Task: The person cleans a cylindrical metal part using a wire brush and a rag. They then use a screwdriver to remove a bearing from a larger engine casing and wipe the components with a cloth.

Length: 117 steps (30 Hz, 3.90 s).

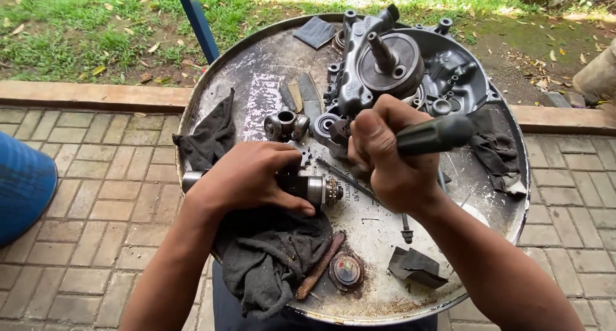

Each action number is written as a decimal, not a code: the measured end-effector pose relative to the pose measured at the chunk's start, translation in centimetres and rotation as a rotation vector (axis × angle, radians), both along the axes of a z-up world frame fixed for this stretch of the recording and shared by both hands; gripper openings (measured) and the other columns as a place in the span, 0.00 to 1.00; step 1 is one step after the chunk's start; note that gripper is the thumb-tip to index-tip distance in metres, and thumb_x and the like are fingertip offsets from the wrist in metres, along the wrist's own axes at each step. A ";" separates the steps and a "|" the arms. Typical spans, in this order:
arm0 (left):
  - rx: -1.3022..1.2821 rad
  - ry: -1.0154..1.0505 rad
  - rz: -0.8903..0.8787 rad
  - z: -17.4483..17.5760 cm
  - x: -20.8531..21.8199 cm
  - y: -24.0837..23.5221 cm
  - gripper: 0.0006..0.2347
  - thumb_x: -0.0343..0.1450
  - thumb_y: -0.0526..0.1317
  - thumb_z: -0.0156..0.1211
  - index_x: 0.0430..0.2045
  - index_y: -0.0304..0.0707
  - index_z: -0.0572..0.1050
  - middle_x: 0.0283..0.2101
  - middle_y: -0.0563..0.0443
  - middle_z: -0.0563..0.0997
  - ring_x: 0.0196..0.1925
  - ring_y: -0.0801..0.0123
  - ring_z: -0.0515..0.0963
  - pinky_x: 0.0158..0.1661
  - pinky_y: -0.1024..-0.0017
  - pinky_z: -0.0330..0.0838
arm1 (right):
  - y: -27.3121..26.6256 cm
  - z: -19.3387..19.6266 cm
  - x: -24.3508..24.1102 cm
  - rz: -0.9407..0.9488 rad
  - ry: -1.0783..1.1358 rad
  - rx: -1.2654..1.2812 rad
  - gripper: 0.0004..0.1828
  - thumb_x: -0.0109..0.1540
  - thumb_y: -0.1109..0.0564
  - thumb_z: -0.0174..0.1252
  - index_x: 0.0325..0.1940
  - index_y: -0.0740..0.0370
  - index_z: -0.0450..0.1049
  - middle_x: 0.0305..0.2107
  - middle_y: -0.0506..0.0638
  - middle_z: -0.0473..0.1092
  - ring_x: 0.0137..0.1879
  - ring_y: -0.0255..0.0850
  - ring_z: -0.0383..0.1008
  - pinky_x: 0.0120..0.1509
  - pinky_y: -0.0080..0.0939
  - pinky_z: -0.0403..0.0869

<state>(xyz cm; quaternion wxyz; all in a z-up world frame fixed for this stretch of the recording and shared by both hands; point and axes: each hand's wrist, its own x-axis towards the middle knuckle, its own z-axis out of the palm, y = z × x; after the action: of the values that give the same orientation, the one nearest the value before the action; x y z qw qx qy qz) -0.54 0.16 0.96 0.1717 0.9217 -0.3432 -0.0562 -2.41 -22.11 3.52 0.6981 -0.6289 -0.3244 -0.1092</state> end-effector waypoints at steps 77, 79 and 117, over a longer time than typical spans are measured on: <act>-0.069 -0.291 0.346 2.7 11.1 -0.6 0.14 0.71 0.43 0.67 0.45 0.33 0.77 0.46 0.42 0.79 0.46 0.55 0.76 0.49 0.57 0.75 | -1.9 3.4 1.2 0.128 0.366 -1.648 0.06 0.64 0.51 0.62 0.37 0.50 0.72 0.24 0.41 0.74 0.27 0.32 0.69 0.34 0.34 0.69; -0.154 -0.156 0.306 5.3 8.5 -1.7 0.06 0.73 0.38 0.65 0.36 0.33 0.80 0.42 0.43 0.82 0.41 0.60 0.80 0.47 0.63 0.79 | -2.3 2.7 1.3 0.142 0.211 -1.633 0.14 0.61 0.48 0.65 0.31 0.54 0.68 0.22 0.45 0.73 0.29 0.38 0.69 0.39 0.45 0.67; 0.055 -0.444 0.328 4.5 8.9 1.2 0.18 0.69 0.55 0.73 0.30 0.39 0.76 0.33 0.52 0.79 0.30 0.65 0.76 0.28 0.66 0.74 | -17.7 1.6 7.3 -0.918 0.193 -0.870 0.06 0.72 0.60 0.60 0.46 0.67 0.72 0.36 0.56 0.71 0.40 0.43 0.70 0.39 0.41 0.74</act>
<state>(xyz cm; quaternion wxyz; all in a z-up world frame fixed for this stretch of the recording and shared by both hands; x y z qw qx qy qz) 8.38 1.39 5.49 0.0738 0.9591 -0.2167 0.1667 4.89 -39.80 5.14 0.2870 -0.9367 0.0277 -0.1985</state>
